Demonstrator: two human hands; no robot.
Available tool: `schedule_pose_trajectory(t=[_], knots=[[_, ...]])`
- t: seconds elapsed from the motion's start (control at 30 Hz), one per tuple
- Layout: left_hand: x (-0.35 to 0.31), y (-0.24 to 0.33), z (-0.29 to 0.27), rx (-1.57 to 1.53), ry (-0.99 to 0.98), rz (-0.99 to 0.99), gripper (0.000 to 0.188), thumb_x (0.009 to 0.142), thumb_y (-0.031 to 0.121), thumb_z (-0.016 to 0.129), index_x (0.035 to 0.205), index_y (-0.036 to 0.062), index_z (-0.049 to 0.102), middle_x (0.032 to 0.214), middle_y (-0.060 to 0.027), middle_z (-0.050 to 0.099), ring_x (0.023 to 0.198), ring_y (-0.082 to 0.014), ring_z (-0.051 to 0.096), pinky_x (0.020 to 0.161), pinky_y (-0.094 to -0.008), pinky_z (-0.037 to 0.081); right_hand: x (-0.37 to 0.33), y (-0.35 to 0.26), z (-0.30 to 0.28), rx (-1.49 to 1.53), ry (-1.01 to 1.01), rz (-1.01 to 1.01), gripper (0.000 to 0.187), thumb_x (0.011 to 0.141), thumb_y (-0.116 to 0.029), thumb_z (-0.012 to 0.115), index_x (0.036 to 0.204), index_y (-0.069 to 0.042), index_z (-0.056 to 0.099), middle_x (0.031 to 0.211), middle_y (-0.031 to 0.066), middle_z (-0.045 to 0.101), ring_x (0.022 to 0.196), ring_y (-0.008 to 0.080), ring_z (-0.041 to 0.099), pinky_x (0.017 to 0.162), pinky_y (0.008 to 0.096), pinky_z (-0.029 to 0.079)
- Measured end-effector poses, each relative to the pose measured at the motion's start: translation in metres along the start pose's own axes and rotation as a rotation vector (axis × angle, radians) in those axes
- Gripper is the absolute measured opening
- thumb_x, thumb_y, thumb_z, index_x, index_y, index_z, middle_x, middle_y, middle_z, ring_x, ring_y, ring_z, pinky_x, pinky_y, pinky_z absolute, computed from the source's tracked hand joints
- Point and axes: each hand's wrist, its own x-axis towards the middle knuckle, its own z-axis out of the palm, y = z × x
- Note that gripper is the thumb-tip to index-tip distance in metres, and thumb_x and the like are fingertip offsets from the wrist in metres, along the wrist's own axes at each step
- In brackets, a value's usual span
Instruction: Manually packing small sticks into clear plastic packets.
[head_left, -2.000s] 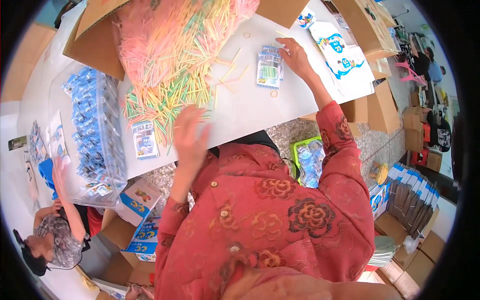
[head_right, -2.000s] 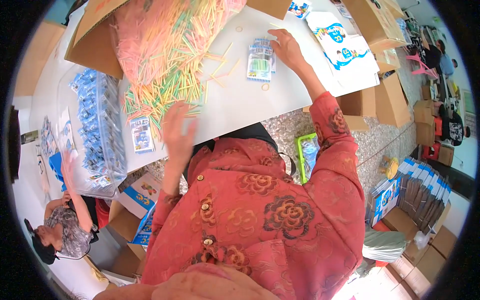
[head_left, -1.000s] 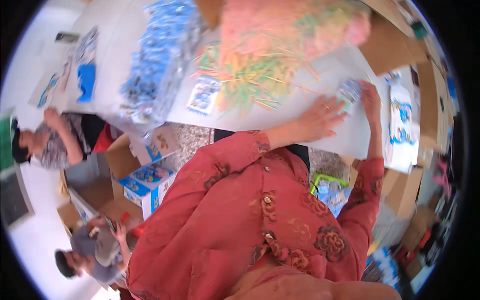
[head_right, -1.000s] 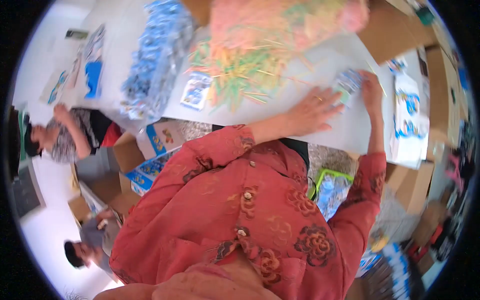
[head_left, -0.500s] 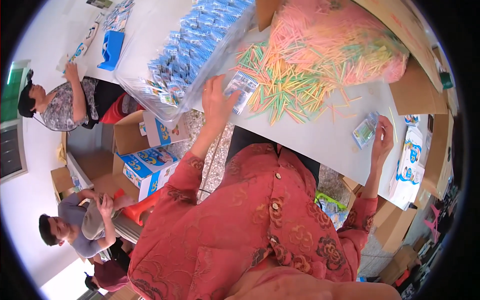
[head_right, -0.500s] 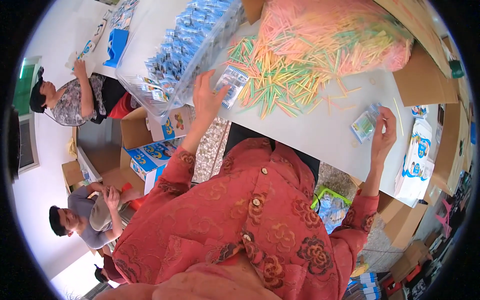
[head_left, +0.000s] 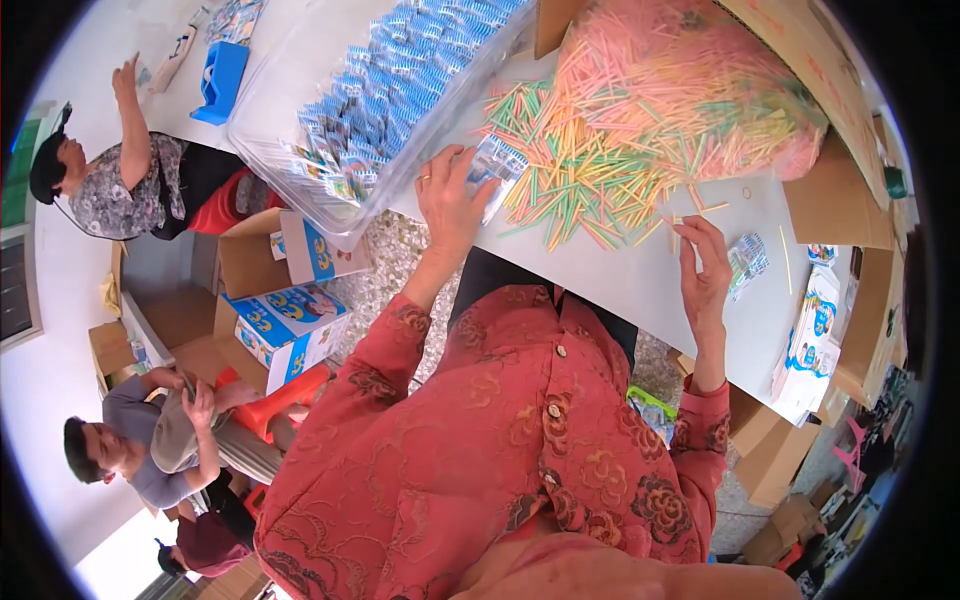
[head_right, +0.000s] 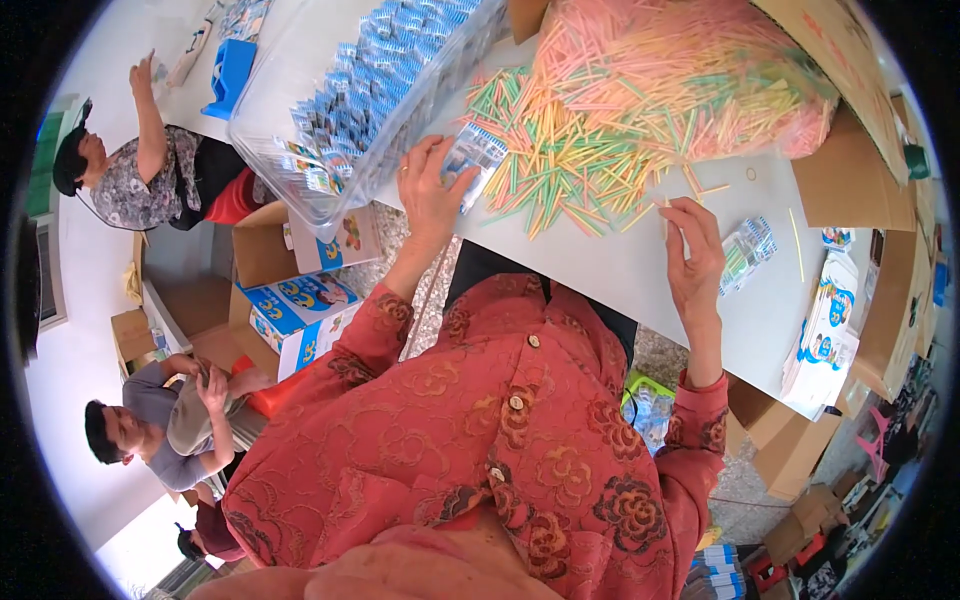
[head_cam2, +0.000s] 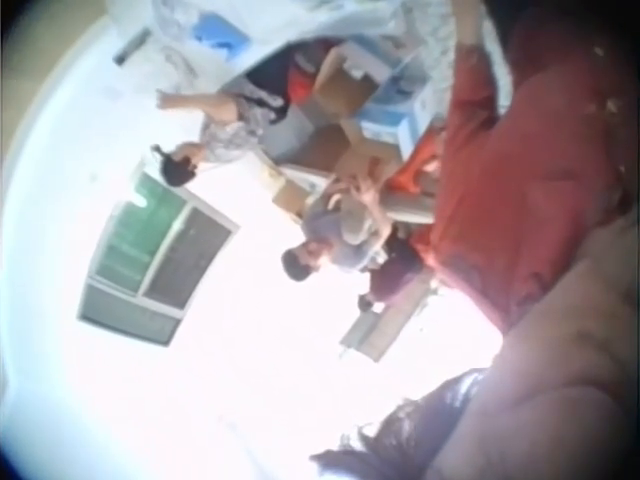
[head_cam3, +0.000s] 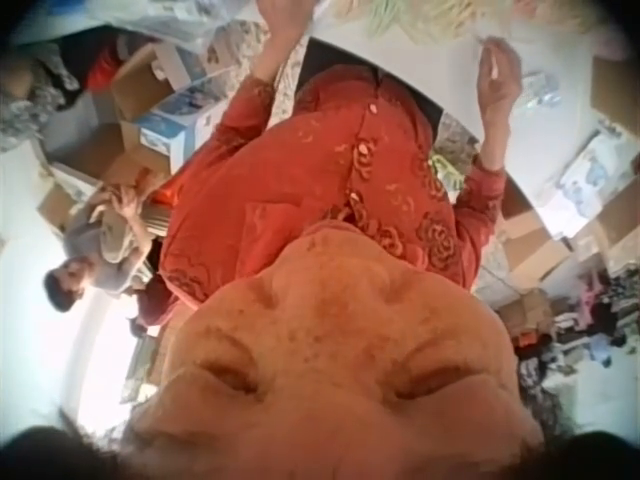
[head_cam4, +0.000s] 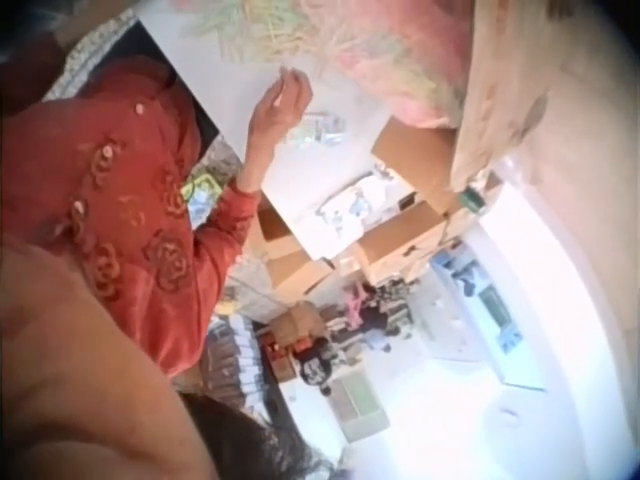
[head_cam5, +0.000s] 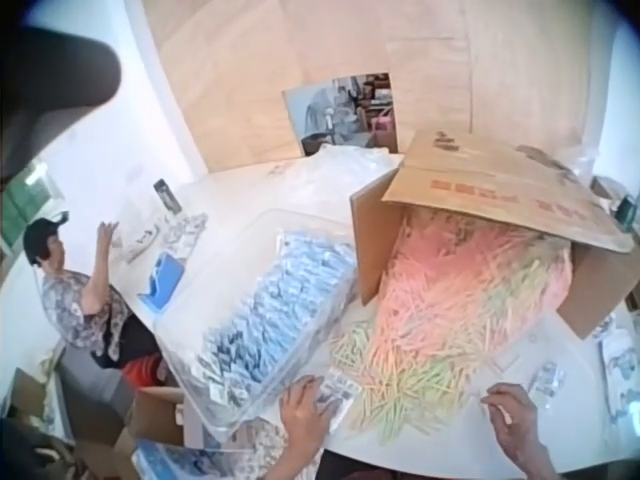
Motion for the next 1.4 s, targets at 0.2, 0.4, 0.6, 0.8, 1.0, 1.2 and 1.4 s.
schedule_pose_trajectory(t=[0.2,0.4,0.6,0.8,1.0,1.2,1.4], knots=[[0.001,0.002,0.004,-0.054,0.095,-0.019,0.043,0.061,0.016,0.079,0.099,0.0076,0.062,0.099,-0.0052,0.059,0.092,-0.0266,0.053,0.079,-0.0383,0.039,0.004,-0.014,0.019,0.047,-0.057,-0.068,0.02,0.082,0.008,0.058,0.098,-0.002,0.063,0.105,0.0103,0.06,0.096,0.0243,0.06,0.081,0.0307,0.048],[0.006,-0.008,0.005,-0.215,0.128,-0.11,0.027,0.066,0.007,0.077,0.09,0.0071,0.064,0.077,-0.0064,0.062,0.075,-0.0242,0.058,0.069,-0.034,0.045,0.006,-0.022,0.025,0.047,-0.081,-0.083,0.018,0.082,0.008,0.058,0.096,-0.002,0.064,0.104,0.0103,0.06,0.093,0.0235,0.06,0.079,0.0305,0.049],[0.008,-0.009,-0.001,-0.293,0.132,-0.145,0.018,0.067,0.008,0.077,0.082,0.0058,0.067,0.079,-0.007,0.066,0.072,-0.0249,0.059,0.066,-0.035,0.045,0.003,-0.025,0.029,0.041,-0.094,-0.089,0.017,0.082,0.008,0.058,0.095,-0.002,0.064,0.101,0.0104,0.061,0.094,0.0236,0.061,0.079,0.0301,0.048],[0.013,0.016,-0.022,-0.589,0.03,-0.333,0.011,0.073,0.007,0.075,0.082,0.0015,0.069,0.075,-0.0065,0.064,0.068,-0.0146,0.058,0.063,-0.028,0.045,0.014,-0.038,0.035,0.136,-0.1,-0.09,0.018,0.082,0.001,0.061,0.1,-0.001,0.064,0.105,0.0106,0.061,0.093,0.023,0.06,0.081,0.0311,0.047],[0.001,0.049,-0.043,-0.785,-0.215,-0.252,0.01,0.077,0.005,0.072,0.082,-0.0008,0.066,0.076,-0.0051,0.064,0.07,-0.0089,0.057,0.063,-0.0236,0.044,0.052,-0.079,0.052,0.399,-0.24,-0.024,0.022,0.082,-0.008,0.065,0.103,0.0,0.063,0.101,0.0112,0.062,0.089,0.0191,0.059,0.079,0.0291,0.046],[-0.014,0.068,-0.04,-0.87,-0.274,-0.138,0.012,0.077,0.007,0.073,0.082,-0.0011,0.066,0.075,-0.0071,0.063,0.068,-0.0117,0.058,0.063,-0.0247,0.045,0.05,-0.075,0.049,0.286,-0.495,0.054,0.011,0.081,-0.008,0.066,0.087,0.001,0.065,0.08,0.0091,0.062,0.073,0.0182,0.057,0.067,0.0287,0.045],[-0.018,0.07,-0.043,-0.879,-0.523,-0.2,0.014,0.078,0.011,0.072,0.082,-0.0017,0.066,0.073,-0.0074,0.063,0.066,-0.0133,0.057,0.059,-0.0285,0.045,0.045,-0.082,0.04,0.343,-0.511,-0.03,0.009,0.08,-0.008,0.065,0.079,0.001,0.063,0.071,0.0086,0.059,0.069,0.0182,0.057,0.063,0.0293,0.043]])
